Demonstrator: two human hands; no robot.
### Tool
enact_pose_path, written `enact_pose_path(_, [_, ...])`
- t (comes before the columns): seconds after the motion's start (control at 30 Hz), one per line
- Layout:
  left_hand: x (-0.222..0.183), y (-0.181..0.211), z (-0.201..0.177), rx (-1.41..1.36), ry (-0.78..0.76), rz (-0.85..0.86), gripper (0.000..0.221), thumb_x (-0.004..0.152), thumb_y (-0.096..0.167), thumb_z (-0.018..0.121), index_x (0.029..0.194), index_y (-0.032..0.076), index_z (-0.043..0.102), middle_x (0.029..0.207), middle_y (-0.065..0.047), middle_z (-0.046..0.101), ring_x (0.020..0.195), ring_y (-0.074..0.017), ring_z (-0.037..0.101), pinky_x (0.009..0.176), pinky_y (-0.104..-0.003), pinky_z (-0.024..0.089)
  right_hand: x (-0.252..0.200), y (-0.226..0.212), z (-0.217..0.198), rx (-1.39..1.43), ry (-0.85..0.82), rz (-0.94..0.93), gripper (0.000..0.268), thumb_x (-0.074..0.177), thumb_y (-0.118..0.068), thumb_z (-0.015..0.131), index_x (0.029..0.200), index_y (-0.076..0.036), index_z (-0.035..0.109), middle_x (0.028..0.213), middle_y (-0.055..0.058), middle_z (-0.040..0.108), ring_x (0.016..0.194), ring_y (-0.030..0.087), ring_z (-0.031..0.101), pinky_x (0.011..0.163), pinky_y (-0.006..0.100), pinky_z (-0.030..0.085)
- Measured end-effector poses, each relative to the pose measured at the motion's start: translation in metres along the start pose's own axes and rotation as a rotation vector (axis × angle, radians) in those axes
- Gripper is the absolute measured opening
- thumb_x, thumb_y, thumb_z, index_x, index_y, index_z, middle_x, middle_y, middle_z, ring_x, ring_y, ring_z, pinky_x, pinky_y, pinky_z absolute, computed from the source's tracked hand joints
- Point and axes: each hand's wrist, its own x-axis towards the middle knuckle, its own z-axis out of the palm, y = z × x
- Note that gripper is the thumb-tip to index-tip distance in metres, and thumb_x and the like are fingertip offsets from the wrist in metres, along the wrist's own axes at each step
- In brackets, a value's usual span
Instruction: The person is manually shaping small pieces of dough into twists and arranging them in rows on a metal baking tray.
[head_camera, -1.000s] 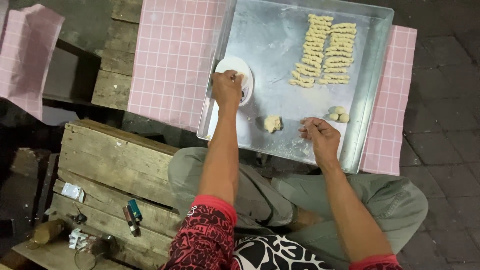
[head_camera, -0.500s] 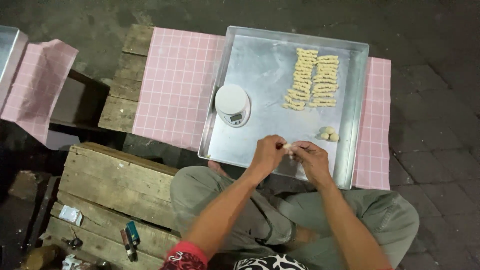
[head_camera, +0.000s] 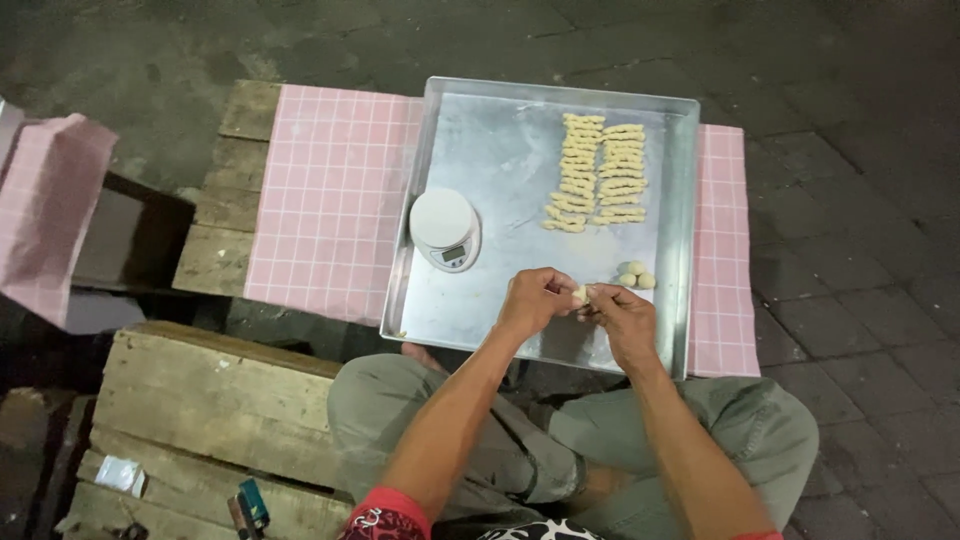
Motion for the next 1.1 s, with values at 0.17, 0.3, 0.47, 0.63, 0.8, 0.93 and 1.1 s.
enact_pose_path(0.17, [-0.006, 0.012, -0.001, -0.157, -0.021, 0.024, 0.034, 0.078, 0.001, 0.085, 0.11, 0.002, 0.077, 0.088, -0.016, 0.074, 0.075, -0.0203, 0.074, 0.069, -0.028, 0.064, -0.004, -0.005, 0.002, 0.087, -0.055, -0.025, 0.027, 0.093, 0.0, 0.073, 0.118, 0.01, 0.07, 0.093, 0.021, 0.073, 0.085, 0.029, 0.075, 0.077, 0.041, 0.064])
enact_pose_path(0.3, [-0.02, 0.028, -0.005, -0.297, -0.055, -0.01, 0.039, 0.074, 0.002, 0.089, 0.109, -0.007, 0.074, 0.091, -0.021, 0.074, 0.074, -0.0196, 0.075, 0.068, -0.024, 0.065, -0.011, -0.019, 0.008, 0.14, -0.062, 0.01, 0.03, 0.087, 0.006, 0.077, 0.116, 0.011, 0.071, 0.09, 0.02, 0.074, 0.076, 0.022, 0.072, 0.075, 0.035, 0.064])
enact_pose_path(0.47, [-0.023, 0.031, -0.006, -0.435, -0.067, -0.081, 0.041, 0.076, 0.001, 0.088, 0.111, -0.009, 0.071, 0.092, -0.019, 0.074, 0.078, -0.0206, 0.076, 0.07, -0.024, 0.066, -0.008, -0.013, 0.008, 0.103, -0.035, -0.002, 0.026, 0.083, 0.009, 0.079, 0.109, 0.011, 0.073, 0.085, 0.02, 0.074, 0.072, 0.023, 0.073, 0.071, 0.037, 0.063])
enact_pose_path(0.63, [-0.011, 0.008, -0.008, -0.51, -0.099, -0.17, 0.033, 0.08, 0.007, 0.089, 0.106, -0.007, 0.075, 0.091, -0.021, 0.075, 0.079, -0.0238, 0.077, 0.07, -0.027, 0.068, -0.01, -0.015, 0.009, 0.077, -0.03, -0.02, 0.023, 0.082, 0.01, 0.081, 0.104, 0.009, 0.074, 0.085, 0.019, 0.074, 0.071, 0.023, 0.072, 0.068, 0.037, 0.063])
enact_pose_path(0.8, [-0.013, 0.02, -0.014, -0.49, -0.164, -0.303, 0.038, 0.087, 0.013, 0.085, 0.116, -0.007, 0.072, 0.092, -0.024, 0.072, 0.079, -0.028, 0.076, 0.074, -0.038, 0.07, -0.022, -0.031, 0.022, -0.04, -0.062, -0.093, 0.034, 0.082, 0.006, 0.083, 0.115, 0.008, 0.074, 0.087, 0.011, 0.071, 0.076, 0.015, 0.067, 0.071, 0.032, 0.063])
enact_pose_path(0.93, [-0.01, 0.016, -0.005, -0.505, -0.199, -0.287, 0.039, 0.091, 0.01, 0.08, 0.125, -0.006, 0.068, 0.097, -0.026, 0.072, 0.084, -0.0311, 0.076, 0.079, -0.044, 0.069, -0.011, -0.018, 0.012, -0.063, -0.035, -0.156, 0.03, 0.084, 0.005, 0.081, 0.114, 0.006, 0.074, 0.088, 0.01, 0.069, 0.079, 0.012, 0.065, 0.074, 0.03, 0.062])
enact_pose_path(1.1, [0.001, 0.006, -0.001, -0.245, -0.043, -0.045, 0.026, 0.086, 0.002, 0.082, 0.111, -0.003, 0.077, 0.095, -0.024, 0.076, 0.083, -0.0241, 0.075, 0.075, -0.031, 0.066, -0.012, -0.026, 0.019, 0.011, -0.057, -0.064, 0.026, 0.091, 0.0, 0.076, 0.116, 0.007, 0.074, 0.095, 0.009, 0.071, 0.08, 0.012, 0.064, 0.076, 0.032, 0.061])
